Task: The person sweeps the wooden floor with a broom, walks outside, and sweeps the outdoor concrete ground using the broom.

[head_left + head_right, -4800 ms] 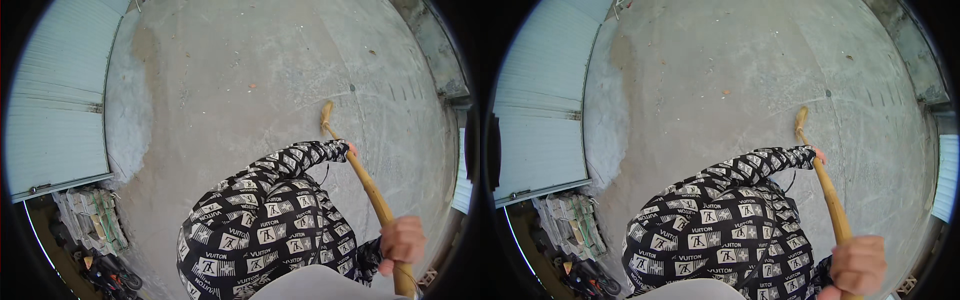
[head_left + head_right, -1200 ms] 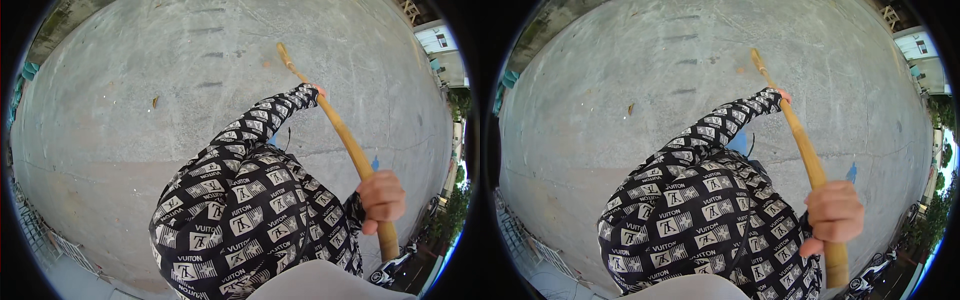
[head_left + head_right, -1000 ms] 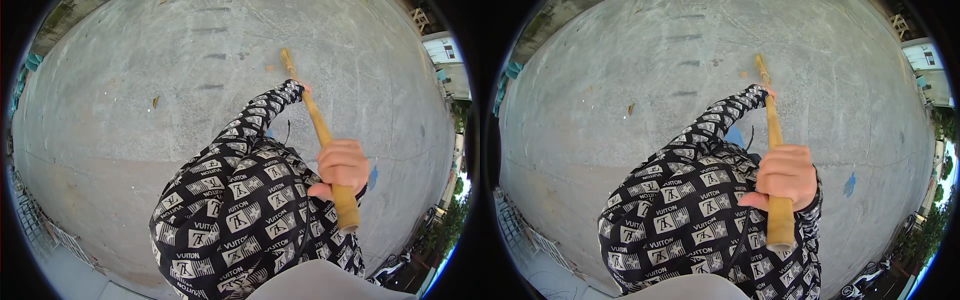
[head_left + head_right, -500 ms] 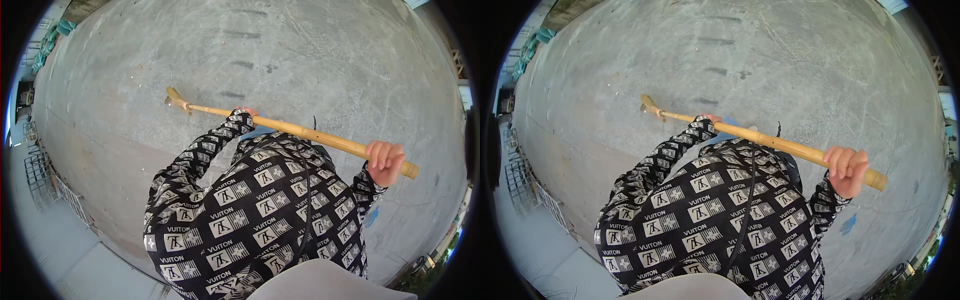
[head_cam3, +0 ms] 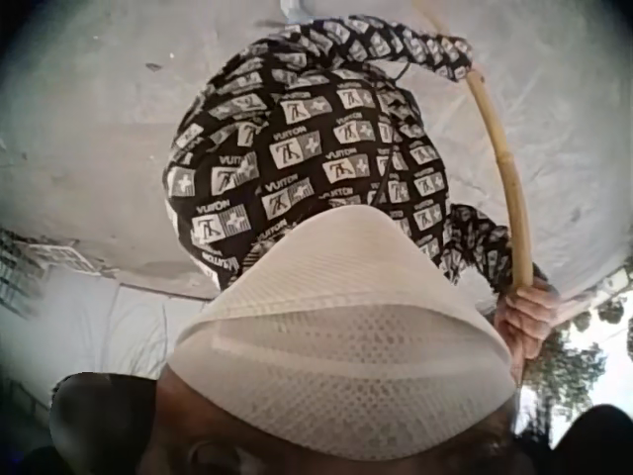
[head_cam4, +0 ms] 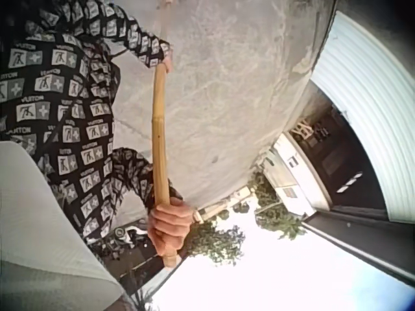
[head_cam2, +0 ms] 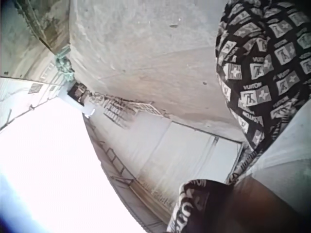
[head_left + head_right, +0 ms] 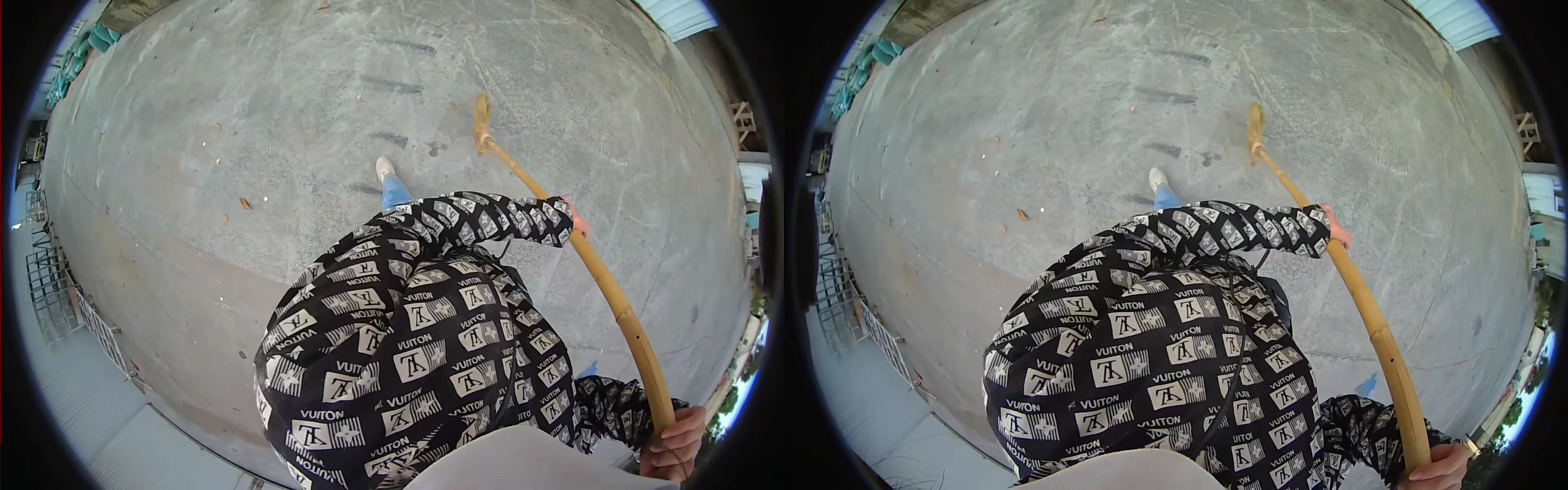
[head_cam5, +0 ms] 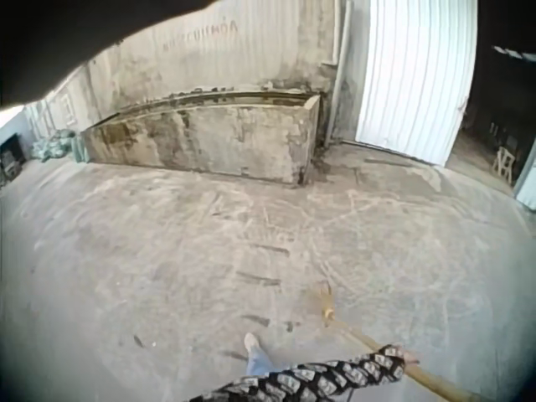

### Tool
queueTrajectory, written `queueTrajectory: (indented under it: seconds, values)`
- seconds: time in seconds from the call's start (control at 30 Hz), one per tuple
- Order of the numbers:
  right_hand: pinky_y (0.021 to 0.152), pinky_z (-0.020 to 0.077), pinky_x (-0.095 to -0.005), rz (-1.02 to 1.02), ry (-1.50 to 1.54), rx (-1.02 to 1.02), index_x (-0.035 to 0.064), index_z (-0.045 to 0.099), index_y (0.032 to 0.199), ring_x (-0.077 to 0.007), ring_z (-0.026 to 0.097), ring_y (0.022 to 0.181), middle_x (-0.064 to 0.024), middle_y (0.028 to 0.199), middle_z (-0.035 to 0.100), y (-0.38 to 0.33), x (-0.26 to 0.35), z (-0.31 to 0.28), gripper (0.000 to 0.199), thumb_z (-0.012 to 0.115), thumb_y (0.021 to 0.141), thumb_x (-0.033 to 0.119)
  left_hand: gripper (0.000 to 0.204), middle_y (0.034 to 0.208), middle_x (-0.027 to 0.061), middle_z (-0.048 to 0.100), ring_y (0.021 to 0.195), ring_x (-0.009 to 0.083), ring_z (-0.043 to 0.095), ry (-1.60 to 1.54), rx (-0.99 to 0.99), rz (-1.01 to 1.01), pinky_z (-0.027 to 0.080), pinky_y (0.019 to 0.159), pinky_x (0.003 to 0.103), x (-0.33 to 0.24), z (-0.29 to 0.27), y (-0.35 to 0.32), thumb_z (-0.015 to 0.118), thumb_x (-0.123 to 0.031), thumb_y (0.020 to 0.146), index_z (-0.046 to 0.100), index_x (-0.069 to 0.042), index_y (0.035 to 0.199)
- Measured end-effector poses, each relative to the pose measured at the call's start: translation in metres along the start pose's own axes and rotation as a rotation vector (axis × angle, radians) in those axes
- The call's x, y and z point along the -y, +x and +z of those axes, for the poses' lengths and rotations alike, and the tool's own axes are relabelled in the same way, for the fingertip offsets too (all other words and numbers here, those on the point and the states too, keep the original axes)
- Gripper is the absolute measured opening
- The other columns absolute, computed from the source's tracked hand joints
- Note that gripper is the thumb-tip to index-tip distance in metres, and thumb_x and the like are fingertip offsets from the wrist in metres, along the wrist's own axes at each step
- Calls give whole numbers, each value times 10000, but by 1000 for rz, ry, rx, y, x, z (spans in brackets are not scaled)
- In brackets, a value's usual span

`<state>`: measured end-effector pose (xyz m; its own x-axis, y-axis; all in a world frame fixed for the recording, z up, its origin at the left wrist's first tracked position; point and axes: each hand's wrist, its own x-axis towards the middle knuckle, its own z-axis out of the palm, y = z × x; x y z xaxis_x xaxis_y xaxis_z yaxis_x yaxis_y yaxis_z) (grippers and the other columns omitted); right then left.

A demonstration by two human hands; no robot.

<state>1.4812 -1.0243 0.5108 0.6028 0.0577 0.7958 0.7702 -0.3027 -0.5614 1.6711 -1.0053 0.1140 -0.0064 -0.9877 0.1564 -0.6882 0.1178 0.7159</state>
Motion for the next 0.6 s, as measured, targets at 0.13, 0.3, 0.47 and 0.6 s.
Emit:
queueTrajectory:
  seconds: [0.13, 0.3, 0.47, 0.6]
  values:
    - [505, 392, -302, 30, -139, 212, 118, 386, 654, -131, 438, 501, 19, 577, 432, 116, 8, -6, 368, 485, 896, 378, 348, 941, -24, 647, 917, 207, 604, -92, -47, 19, 358, 842, 482, -18, -100, 58, 634, -241, 660, 579, -259, 1003]
    - [447, 484, -294, 145, 78, 300, 89, 443, 683, -135, 502, 430, 0, 536, 506, 72, -43, 241, 351, 638, 814, 350, 358, 989, -29, 641, 1009, 198, 577, -209, 19, -119, 317, 906, 582, 114, -9, -194, 632, -286, 674, 593, -279, 1029]
    - [508, 460, -175, -98, 167, 295, 159, 473, 697, -32, 544, 507, 73, 594, 531, -199, 1, 401, 302, 589, 845, 395, 374, 932, -66, 617, 898, 158, 592, -180, -30, -186, 319, 878, 417, 53, 156, -462, 625, -157, 637, 550, -240, 994]
    - [540, 505, -195, -259, 565, 317, 129, 504, 645, -48, 550, 484, 52, 584, 562, -400, 59, 302, 261, 600, 856, 249, 133, 798, -29, 634, 771, 188, 608, -19, -274, -203, 407, 774, 343, 1, 341, -444, 614, -201, 780, 591, -229, 909]
